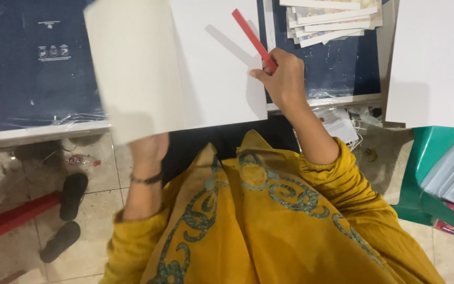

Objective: Manually folding and creasing printed invitations using a hand tool and organizing them into stacks.

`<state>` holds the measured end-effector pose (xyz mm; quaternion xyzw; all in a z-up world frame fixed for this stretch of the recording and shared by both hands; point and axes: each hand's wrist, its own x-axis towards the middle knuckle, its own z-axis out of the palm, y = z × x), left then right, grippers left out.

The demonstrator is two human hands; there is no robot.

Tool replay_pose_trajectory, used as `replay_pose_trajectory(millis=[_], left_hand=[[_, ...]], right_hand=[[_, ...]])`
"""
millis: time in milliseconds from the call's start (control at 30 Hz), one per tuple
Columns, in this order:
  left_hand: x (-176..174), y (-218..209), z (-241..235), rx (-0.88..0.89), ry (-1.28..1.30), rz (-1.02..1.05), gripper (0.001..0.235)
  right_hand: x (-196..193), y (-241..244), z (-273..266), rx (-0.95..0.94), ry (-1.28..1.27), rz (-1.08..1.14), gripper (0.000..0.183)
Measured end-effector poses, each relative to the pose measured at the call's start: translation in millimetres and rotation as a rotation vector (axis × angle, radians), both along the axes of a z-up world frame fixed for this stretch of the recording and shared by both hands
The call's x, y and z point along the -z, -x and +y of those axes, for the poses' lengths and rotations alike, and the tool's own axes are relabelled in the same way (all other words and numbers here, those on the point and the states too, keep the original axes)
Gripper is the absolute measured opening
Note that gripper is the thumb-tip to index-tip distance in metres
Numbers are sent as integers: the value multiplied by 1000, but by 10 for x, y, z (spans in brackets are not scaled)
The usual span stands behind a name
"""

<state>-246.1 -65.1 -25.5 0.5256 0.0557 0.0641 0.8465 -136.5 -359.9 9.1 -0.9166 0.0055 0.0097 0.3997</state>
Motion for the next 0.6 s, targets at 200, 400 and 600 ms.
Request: replay_pose_trajectory(millis=[200,400,600], left_hand=[[-414,-427,-735,153,-948,-136,20],[-472,-406,-899,300,-1536,-107,57],[-286,-222,-997,350,-1516,-303,68]], right_hand=[[-85,46,-233,-135,65,-121,45],[-167,438,-262,-250,56,-85,79],[62,213,-536,-340,93,-222,57]])
